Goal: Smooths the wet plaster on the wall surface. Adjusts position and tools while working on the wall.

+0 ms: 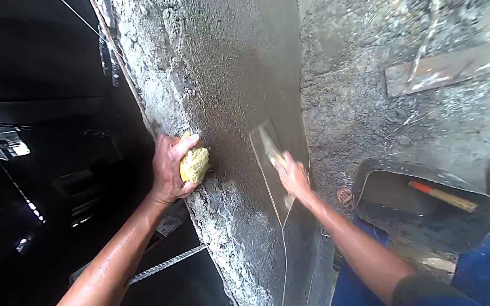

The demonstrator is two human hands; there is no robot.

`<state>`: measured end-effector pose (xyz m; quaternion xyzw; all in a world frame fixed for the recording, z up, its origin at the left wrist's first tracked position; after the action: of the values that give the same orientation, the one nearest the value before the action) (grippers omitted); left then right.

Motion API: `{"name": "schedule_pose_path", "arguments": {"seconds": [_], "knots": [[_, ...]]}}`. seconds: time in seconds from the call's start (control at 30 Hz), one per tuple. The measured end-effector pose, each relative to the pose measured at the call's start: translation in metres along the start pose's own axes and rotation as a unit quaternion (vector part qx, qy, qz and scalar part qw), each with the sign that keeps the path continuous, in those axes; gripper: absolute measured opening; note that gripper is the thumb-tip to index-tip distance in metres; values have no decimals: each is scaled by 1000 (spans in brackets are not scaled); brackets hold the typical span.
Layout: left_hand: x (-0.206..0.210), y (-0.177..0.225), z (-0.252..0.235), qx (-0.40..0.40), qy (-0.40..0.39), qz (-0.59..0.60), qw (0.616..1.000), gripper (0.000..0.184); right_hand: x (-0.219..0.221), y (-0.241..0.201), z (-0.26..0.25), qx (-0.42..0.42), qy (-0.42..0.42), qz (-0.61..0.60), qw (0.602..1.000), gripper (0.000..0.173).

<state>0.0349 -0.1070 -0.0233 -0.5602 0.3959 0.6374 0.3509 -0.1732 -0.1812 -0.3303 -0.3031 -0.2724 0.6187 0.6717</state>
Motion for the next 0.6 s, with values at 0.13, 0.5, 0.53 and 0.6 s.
{"name": "schedule_pose_path", "arguments": {"seconds": [0.13, 0.5, 0.53, 0.6], "knots": [[0, 4, -2, 5, 1, 8, 1000, 65, 37, 98, 98, 101, -54, -7, 993, 62], [-32, 17, -31, 60, -159, -70, 983, 69, -94, 150, 155, 158, 51, -98, 981, 54], [-43, 23, -38, 53, -160, -89, 982, 68, -123, 149, 153, 162, 70, -97, 980, 54], [-61, 37, -53, 20, -138, -115, 984, 68, -182, 154, 149, 176, 112, -63, 976, 58]]}}
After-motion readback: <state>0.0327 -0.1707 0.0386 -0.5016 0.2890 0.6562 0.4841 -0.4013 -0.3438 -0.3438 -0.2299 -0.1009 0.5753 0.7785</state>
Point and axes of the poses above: each hand's wrist, its own z-axis away from the middle knuckle, its own x-axis out of the palm, y = z × x, the point moved 6 cm from there along -z, towards the middle knuckle, and after that the axes turned 6 degrees about -z, right-handed, at the moved point
